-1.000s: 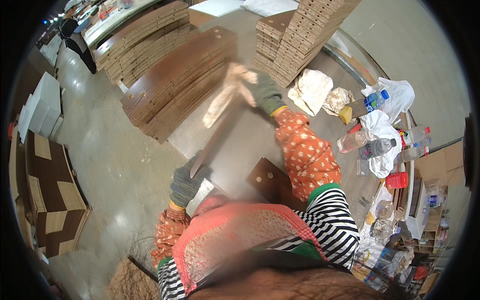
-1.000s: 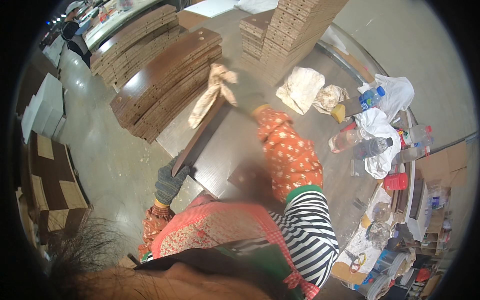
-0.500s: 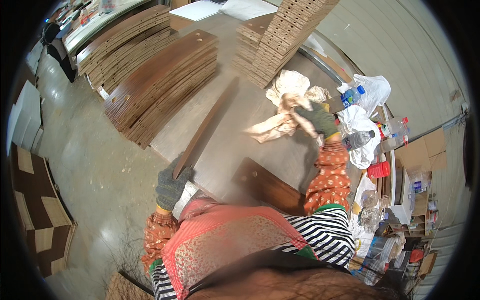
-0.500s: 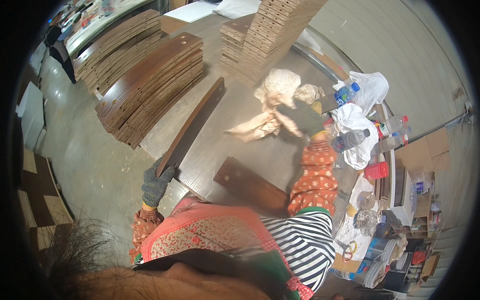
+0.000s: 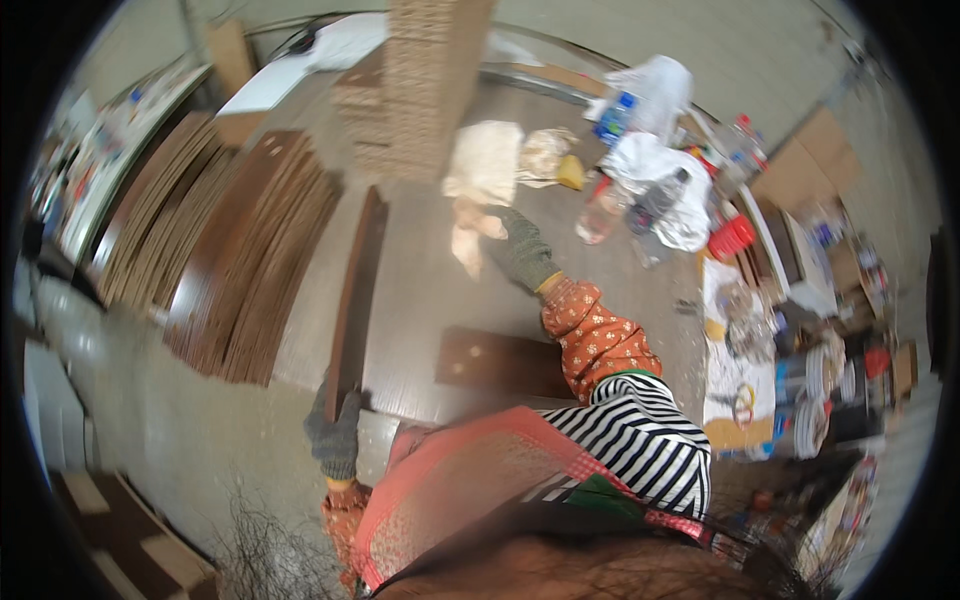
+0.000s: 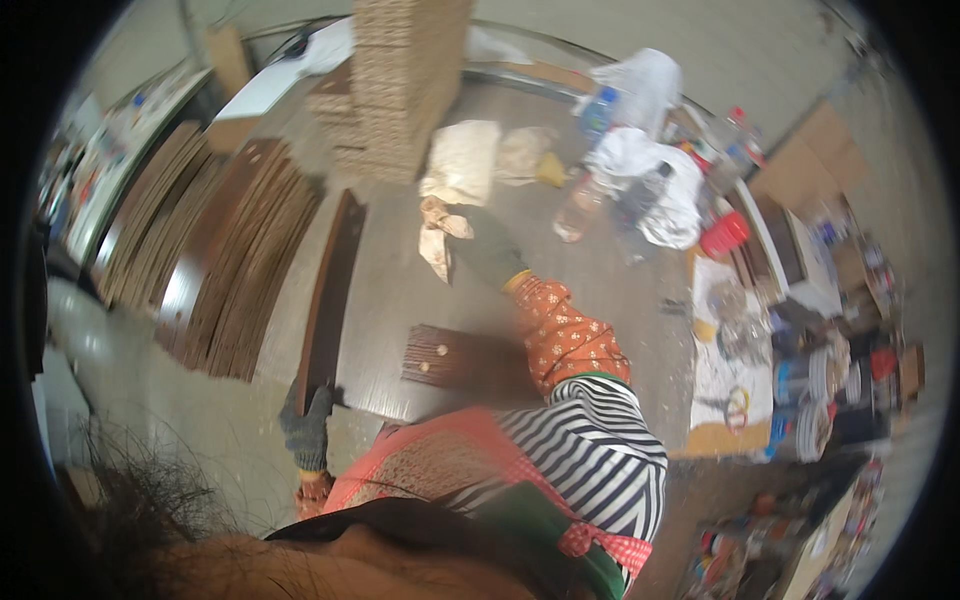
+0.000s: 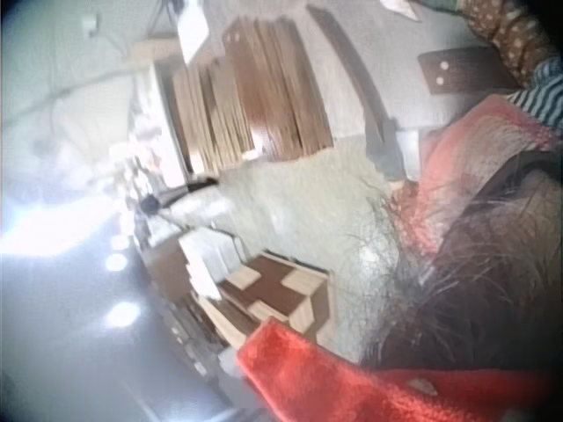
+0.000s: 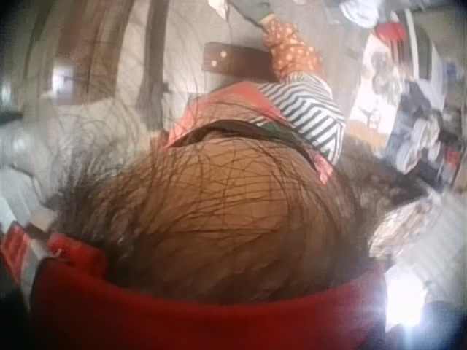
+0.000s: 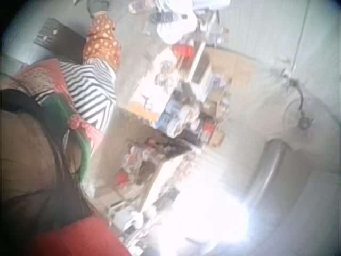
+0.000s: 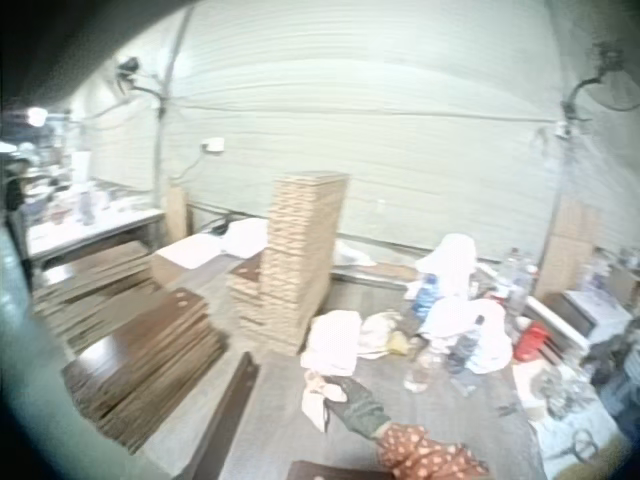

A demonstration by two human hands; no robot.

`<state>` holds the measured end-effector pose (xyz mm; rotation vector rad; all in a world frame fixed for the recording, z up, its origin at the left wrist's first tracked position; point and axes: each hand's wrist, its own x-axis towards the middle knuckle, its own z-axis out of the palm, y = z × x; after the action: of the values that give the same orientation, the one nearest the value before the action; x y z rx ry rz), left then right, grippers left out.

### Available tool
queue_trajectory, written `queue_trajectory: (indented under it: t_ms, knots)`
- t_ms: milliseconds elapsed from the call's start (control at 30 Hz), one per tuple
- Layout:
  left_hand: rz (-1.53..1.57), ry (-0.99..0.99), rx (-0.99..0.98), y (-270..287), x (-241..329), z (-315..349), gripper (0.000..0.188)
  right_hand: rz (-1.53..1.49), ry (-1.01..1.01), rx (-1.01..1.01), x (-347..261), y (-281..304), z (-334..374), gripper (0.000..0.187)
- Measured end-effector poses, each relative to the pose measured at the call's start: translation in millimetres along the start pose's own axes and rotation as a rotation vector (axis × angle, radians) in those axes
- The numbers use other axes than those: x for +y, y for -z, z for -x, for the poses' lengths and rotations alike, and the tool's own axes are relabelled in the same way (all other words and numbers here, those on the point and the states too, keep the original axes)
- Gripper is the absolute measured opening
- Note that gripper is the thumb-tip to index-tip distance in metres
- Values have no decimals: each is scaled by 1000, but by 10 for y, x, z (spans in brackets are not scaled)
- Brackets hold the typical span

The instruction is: The person wipes the surface of a rectangular wooden plank with a cloth, then flips it to wipe the other side. They repeat this process on multiple planks, stacking the cleaned ones on a pile nearby.

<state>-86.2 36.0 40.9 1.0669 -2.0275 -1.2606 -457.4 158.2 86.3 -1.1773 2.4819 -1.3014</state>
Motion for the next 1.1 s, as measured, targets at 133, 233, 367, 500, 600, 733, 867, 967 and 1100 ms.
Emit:
queue_trajectory:
  t_ms: [133,233,367,500,600,733,867,967,1100]
  knots:
    - [120,-19,30,-27,-39,1,42,-338,272,262,-369,790,258,40]
    - [183,31,32,-47,-52,-7,40,393,580,460,-474,1518,254,46]
    - [213,4,46,-49,-71,-11,39,821,240,642,-134,1892,-47,47]
    - [170,29,33,-29,-142,-1,41,910,-11,210,469,1694,-307,50]
    - [103,34,46,-35,-203,4,42,789,44,152,713,1702,-356,46]
    - [167,39,52,-81,-202,9,45,850,28,-29,585,1732,-327,42]
    - [88,-67,55,-87,-115,50,47,684,297,166,345,1618,-136,26]
    - [82,-9,30,-61,-47,41,46,508,241,244,510,1673,-24,24]
    - [22,18,11,-40,-2,22,47,440,-124,440,1334,1812,-159,34]
